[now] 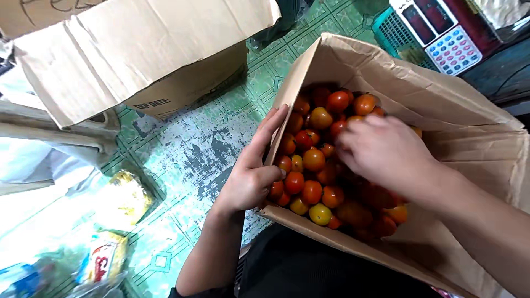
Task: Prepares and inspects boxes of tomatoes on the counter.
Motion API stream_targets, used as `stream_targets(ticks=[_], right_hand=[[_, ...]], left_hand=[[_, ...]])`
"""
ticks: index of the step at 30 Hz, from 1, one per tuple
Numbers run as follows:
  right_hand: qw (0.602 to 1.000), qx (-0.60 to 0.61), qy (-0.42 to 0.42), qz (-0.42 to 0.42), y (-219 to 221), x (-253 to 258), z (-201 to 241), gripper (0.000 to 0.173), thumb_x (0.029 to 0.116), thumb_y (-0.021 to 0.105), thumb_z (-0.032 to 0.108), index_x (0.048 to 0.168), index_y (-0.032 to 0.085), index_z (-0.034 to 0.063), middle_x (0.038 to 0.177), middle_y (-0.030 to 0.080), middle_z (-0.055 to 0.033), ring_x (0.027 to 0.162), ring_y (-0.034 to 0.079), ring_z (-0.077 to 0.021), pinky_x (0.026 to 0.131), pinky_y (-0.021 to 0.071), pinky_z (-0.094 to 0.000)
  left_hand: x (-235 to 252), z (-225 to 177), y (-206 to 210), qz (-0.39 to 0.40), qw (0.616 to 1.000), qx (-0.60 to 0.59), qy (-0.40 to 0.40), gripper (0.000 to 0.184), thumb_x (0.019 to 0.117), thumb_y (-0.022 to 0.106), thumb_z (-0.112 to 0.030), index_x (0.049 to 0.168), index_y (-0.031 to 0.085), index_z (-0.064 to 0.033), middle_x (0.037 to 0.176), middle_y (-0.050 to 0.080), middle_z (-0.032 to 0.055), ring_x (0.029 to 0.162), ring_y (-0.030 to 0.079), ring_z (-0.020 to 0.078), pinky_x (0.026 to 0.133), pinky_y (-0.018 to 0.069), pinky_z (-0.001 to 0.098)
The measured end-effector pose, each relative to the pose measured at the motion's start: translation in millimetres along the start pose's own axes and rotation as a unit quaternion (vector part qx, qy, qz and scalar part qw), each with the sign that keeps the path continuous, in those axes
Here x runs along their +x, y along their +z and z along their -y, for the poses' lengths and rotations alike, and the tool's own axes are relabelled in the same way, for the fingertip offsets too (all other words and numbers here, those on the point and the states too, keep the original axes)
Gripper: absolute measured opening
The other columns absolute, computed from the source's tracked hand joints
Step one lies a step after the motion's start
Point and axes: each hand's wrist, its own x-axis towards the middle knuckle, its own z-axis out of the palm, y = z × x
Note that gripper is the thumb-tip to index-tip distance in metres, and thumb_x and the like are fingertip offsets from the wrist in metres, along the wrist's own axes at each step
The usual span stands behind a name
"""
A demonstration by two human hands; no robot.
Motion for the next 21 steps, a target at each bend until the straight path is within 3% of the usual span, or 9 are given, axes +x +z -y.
stream_targets(ticks=[2,3,4,6,9,14,16,18,21], right_hand=[[0.998,0.004,-0.027,-0.062,16.9,42.0,-14.9,0.022,0.0930,0.065,0.019,0.111,0.072,0.0088,0.119,0.067,-0.0165,0.118,0.061,-0.0396,0.099,0.0475,-0.0585],[0.998,-0.005,-0.031,-0.048,28.5,60.6,-22.0,0.031,0.0930,0.065,0.019,0.124,0.069,0.0132,0.134,0.063,-0.0159,0.131,0.054,-0.0386,0.113,0.0384,-0.0592],[0.999,-0.024,-0.029,-0.022,39.7,74.3,-28.2,0.040,0.0931,0.066,0.019,0.133,0.064,0.0163,0.144,0.055,-0.0167,0.139,0.046,-0.0404,0.117,0.0309,-0.0625],[0.998,-0.050,-0.037,-0.019,53.4,85.3,-38.9,0.050,0.0866,0.074,0.019,0.134,0.059,0.0167,0.146,0.049,-0.0204,0.136,0.043,-0.0468,0.103,0.0379,-0.0670],[1.000,-0.009,0.001,-0.003,49.3,79.0,-48.6,0.068,0.0758,0.086,0.034,0.137,0.060,0.0170,0.146,0.049,-0.0204,0.126,0.052,-0.0487,0.083,0.0522,-0.0643],[0.999,0.014,0.037,-0.034,19.3,49.2,-64.1,0.057,0.0793,0.080,0.039,0.123,0.061,0.0077,0.127,0.064,-0.0165,0.103,0.067,-0.0431,0.072,0.0556,-0.0625],[0.996,0.061,0.069,0.009,-11.4,29.8,-68.8,0.054,0.0778,0.081,0.041,0.118,0.062,0.0103,0.104,0.068,-0.0152,0.085,0.068,-0.0397,0.066,0.0532,-0.0642],[0.987,0.089,0.095,0.096,-47.0,13.7,-76.2,0.050,0.0780,0.082,0.052,0.113,0.067,0.0195,0.090,0.070,-0.0061,0.079,0.069,-0.0288,0.067,0.0553,-0.0597],[0.990,0.078,0.051,0.104,-62.9,15.5,-64.3,0.052,0.0844,0.072,0.063,0.116,0.072,0.0225,0.112,0.070,-0.0047,0.106,0.066,-0.0286,0.089,0.0528,-0.0602]], left_hand=[[1.0,0.1,-0.4,0.003,1.000,-0.002,-0.002,0.098,0.0764,0.053,0.005,0.166,0.022,-0.0188,0.173,0.013,0.0056,0.154,0.029,0.0239,0.113,0.0491,0.0465],[1.1,0.3,-0.8,0.001,1.000,-0.001,-0.003,0.097,0.0761,0.054,0.005,0.166,0.023,-0.0187,0.173,0.014,0.0051,0.154,0.030,0.0233,0.112,0.0499,0.0460],[1.1,0.5,-1.1,-0.003,1.000,0.000,-0.002,0.097,0.0758,0.055,0.004,0.165,0.024,-0.0181,0.172,0.016,0.0049,0.153,0.031,0.0230,0.112,0.0497,0.0458],[0.9,1.7,-2.4,-0.007,1.000,-0.006,0.000,0.096,0.0756,0.056,0.004,0.165,0.026,-0.0167,0.172,0.016,0.0062,0.155,0.027,0.0241,0.116,0.0461,0.0468],[-1.7,4.0,-2.9,-0.011,0.999,-0.032,-0.004,0.097,0.0757,0.056,0.006,0.165,0.026,-0.0169,0.172,0.015,0.0071,0.155,0.028,0.0256,0.114,0.0481,0.0477],[-2.2,6.6,-3.7,-0.015,0.999,-0.034,-0.015,0.097,0.0769,0.058,0.003,0.165,0.028,-0.0232,0.173,0.013,0.0045,0.155,0.027,0.0246,0.112,0.0503,0.0480],[-2.0,6.7,-4.1,-0.014,0.999,-0.031,-0.012,0.097,0.0769,0.058,0.003,0.165,0.027,-0.0236,0.173,0.013,0.0043,0.155,0.027,0.0239,0.113,0.0494,0.0472],[-1.4,6.7,-3.8,-0.016,0.999,-0.029,-0.006,0.097,0.0762,0.058,0.002,0.165,0.028,-0.0222,0.173,0.014,0.0055,0.156,0.026,0.0240,0.114,0.0484,0.0469],[-0.7,4.7,-4.3,-0.010,1.000,-0.014,-0.008,0.096,0.0765,0.057,0.002,0.165,0.028,-0.0223,0.173,0.014,0.0048,0.156,0.026,0.0238,0.115,0.0469,0.0466]])
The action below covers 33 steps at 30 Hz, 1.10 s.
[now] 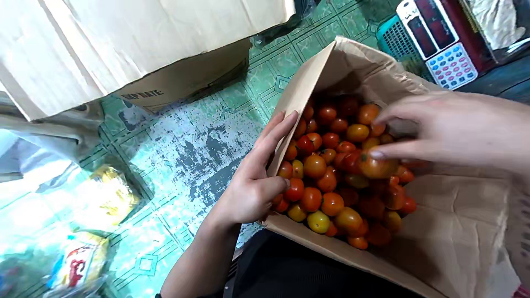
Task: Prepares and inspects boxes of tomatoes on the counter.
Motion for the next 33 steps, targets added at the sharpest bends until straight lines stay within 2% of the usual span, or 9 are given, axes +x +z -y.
stream_targets(ticks=[2,5,8,11,14,17,19,23,33], right_hand=[[0.997,0.014,-0.041,-0.059,17.6,27.3,19.9,0.039,0.0949,0.069,0.043,0.121,0.071,0.0149,0.126,0.067,-0.0106,0.120,0.062,-0.0346,0.099,0.0494,-0.0596],[0.998,-0.016,-0.039,-0.044,62.4,83.1,22.5,0.043,0.0900,0.073,0.017,0.131,0.064,0.0100,0.137,0.060,-0.0147,0.127,0.056,-0.0386,0.105,0.0462,-0.0592],[0.994,-0.040,-0.058,-0.084,92.4,114.2,5.5,0.048,0.0830,0.080,0.012,0.127,0.061,0.0065,0.121,0.066,-0.0216,0.114,0.062,-0.0447,0.101,0.0455,-0.0643],[0.997,0.011,-0.018,-0.068,77.8,97.2,2.7,0.047,0.0792,0.083,0.018,0.124,0.069,0.0093,0.119,0.066,-0.0220,0.115,0.061,-0.0466,0.097,0.0482,-0.0688],[0.999,-0.003,0.022,0.042,48.4,71.4,5.6,0.044,0.0910,0.072,0.050,0.096,0.072,0.0058,0.098,0.070,-0.0227,0.099,0.067,-0.0440,0.083,0.0514,-0.0684],[0.999,-0.041,-0.025,-0.025,50.7,81.6,23.8,0.052,0.0964,0.067,0.041,0.111,0.070,-0.0089,0.116,0.063,-0.0383,0.117,0.057,-0.0585,0.094,0.0434,-0.0761],[0.999,-0.038,-0.018,-0.025,72.1,92.7,27.3,0.060,0.0956,0.067,0.042,0.132,0.062,-0.0059,0.130,0.058,-0.0386,0.126,0.050,-0.0597,0.102,0.0378,-0.0768],[0.999,-0.017,0.027,0.014,99.1,118.8,24.0,0.073,0.0939,0.065,0.054,0.140,0.055,-0.0017,0.129,0.060,-0.0369,0.125,0.053,-0.0579,0.101,0.0389,-0.0762],[0.998,-0.032,0.050,-0.032,116.5,123.3,27.0,0.075,0.0896,0.070,0.054,0.137,0.056,-0.0030,0.127,0.063,-0.0319,0.119,0.061,-0.0514,0.092,0.0481,-0.0709]], left_hand=[[1.6,-1.4,-0.8,0.002,1.000,0.009,-0.004,0.095,0.0769,0.057,0.001,0.164,0.029,-0.0237,0.173,0.015,0.0037,0.155,0.028,0.0235,0.114,0.0484,0.0467],[2.6,-0.5,0.5,0.001,1.000,0.002,-0.004,0.095,0.0768,0.057,0.001,0.164,0.030,-0.0234,0.172,0.016,0.0032,0.153,0.032,0.0227,0.112,0.0494,0.0460],[0.5,-1.9,-0.5,-0.010,1.000,-0.012,-0.011,0.096,0.0765,0.057,0.004,0.163,0.031,-0.0257,0.172,0.018,0.0024,0.151,0.036,0.0229,0.110,0.0518,0.0470],[1.3,-1.8,2.8,-0.010,0.999,-0.042,-0.030,0.095,0.0781,0.058,0.004,0.163,0.032,-0.0285,0.171,0.021,0.0013,0.149,0.039,0.0217,0.110,0.0517,0.0459],[4.2,2.7,7.5,-0.005,0.998,-0.058,0.016,0.091,0.0780,0.059,0.008,0.162,0.031,-0.0141,0.167,0.026,0.0129,0.148,0.039,0.0262,0.115,0.0457,0.0455],[1.6,-10.8,6.9,-0.034,0.997,-0.050,0.043,0.089,0.0740,0.055,0.018,0.158,0.035,-0.0014,0.163,0.035,0.0181,0.146,0.041,0.0270,0.119,0.0411,0.0452],[-4.4,-24.2,9.1,-0.052,0.998,-0.021,0.013,0.087,0.0765,0.053,0.021,0.158,0.039,-0.0057,0.162,0.038,0.0142,0.144,0.045,0.0258,0.115,0.0441,0.0461],[-5.7,-41.0,9.9,-0.050,0.992,0.101,-0.058,0.085,0.0836,0.055,0.017,0.160,0.037,-0.0158,0.157,0.046,0.0131,0.137,0.053,0.0277,0.108,0.0496,0.0516],[25.1,-58.1,69.8,-0.121,0.798,0.560,-0.189,0.089,0.0850,0.077,-0.021,0.161,0.031,-0.0179,0.143,0.056,0.0170,0.115,0.065,0.0360,0.084,0.0573,0.0572]])
